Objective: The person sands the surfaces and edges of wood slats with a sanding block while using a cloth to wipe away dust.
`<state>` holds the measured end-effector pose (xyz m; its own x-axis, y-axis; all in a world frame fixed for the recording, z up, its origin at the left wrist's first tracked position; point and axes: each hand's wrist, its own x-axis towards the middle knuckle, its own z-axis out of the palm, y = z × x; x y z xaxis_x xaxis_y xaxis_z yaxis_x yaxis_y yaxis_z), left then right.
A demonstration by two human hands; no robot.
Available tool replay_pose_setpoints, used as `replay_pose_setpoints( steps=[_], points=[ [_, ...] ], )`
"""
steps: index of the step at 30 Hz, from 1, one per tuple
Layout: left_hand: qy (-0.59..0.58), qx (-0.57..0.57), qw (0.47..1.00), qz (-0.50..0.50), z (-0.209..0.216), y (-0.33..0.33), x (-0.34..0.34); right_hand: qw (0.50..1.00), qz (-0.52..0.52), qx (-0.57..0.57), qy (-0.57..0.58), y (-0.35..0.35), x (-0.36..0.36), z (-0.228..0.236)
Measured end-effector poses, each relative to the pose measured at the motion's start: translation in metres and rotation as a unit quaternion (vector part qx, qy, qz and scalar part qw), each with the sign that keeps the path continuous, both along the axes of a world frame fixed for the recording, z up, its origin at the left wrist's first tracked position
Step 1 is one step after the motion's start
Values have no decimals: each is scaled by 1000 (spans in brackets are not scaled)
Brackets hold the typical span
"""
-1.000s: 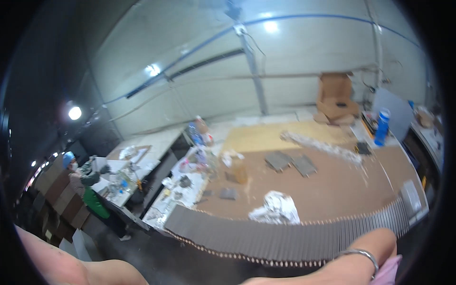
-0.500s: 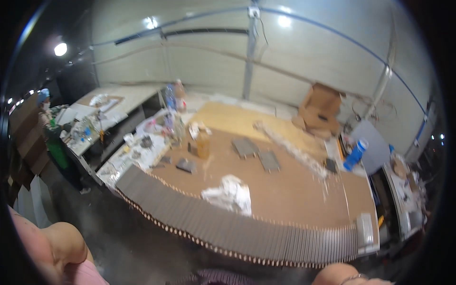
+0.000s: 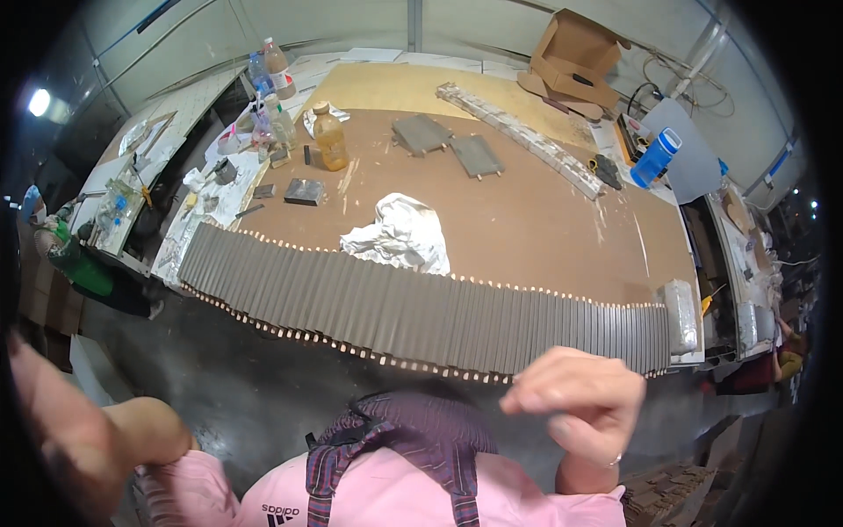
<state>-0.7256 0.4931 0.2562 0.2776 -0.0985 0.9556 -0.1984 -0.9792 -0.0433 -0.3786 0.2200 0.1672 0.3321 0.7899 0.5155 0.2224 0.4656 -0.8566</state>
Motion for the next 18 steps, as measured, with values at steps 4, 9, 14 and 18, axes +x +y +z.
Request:
replay_pose_setpoints(
  steps=[4, 9, 14, 18],
  points=[
    [93, -157, 979, 88, -31, 11, 44, 978, -108, -178, -11, 4, -3, -47],
    [172, -484, 845, 150, -146, 41, 96, 935, -190, -260, -149, -6, 17, -102],
    [181, -569, 783, 173, -200, 32, 100, 917, -215, -269, -204, -6, 38, -139],
    [219, -552, 765, 250, -238, 37, 101, 926, -210, -242, -200, 3, 51, -157]
  ],
)
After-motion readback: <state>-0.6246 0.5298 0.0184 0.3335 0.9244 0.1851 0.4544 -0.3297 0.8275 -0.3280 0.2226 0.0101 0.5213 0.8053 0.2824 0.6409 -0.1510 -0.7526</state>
